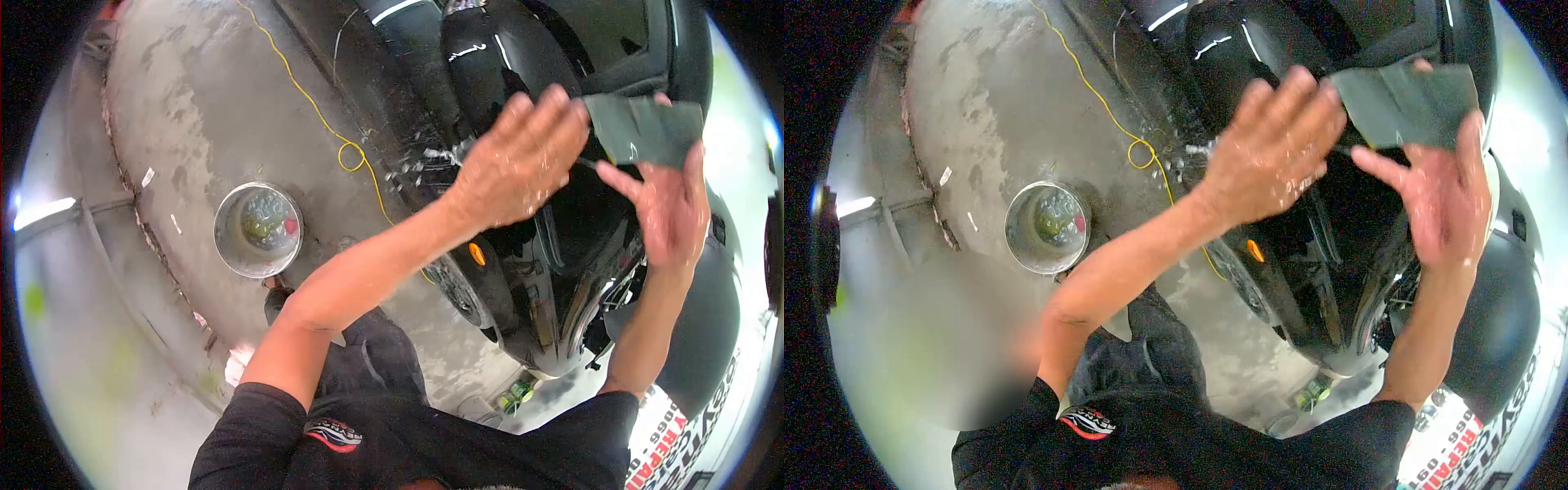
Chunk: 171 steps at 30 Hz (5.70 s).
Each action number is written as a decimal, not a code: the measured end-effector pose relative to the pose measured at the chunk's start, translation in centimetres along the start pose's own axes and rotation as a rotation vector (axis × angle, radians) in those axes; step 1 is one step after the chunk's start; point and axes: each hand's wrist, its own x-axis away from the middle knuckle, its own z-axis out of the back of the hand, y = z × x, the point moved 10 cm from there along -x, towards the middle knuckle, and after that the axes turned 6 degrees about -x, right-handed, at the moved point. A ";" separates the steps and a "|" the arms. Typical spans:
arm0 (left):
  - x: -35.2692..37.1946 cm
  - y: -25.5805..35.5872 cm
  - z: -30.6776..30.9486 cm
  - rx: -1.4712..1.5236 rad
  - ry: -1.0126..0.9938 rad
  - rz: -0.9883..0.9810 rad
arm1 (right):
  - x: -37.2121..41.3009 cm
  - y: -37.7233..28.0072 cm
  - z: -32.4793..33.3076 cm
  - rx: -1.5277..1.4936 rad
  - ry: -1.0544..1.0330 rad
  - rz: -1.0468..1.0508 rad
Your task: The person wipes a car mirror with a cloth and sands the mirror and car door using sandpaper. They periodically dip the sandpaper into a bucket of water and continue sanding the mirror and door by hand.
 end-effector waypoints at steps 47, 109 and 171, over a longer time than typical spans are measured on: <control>9.5 -16.8 4.8 0.546 -0.139 0.704 | -3.6 9.0 -13.8 1.803 0.172 0.941; -7.8 -9.6 -0.3 0.238 -0.113 0.025 | 5.5 16.7 0.3 0.065 0.461 0.526; 13.6 -2.5 -2.4 0.847 -0.661 0.998 | 13.1 20.0 4.2 0.116 0.639 0.265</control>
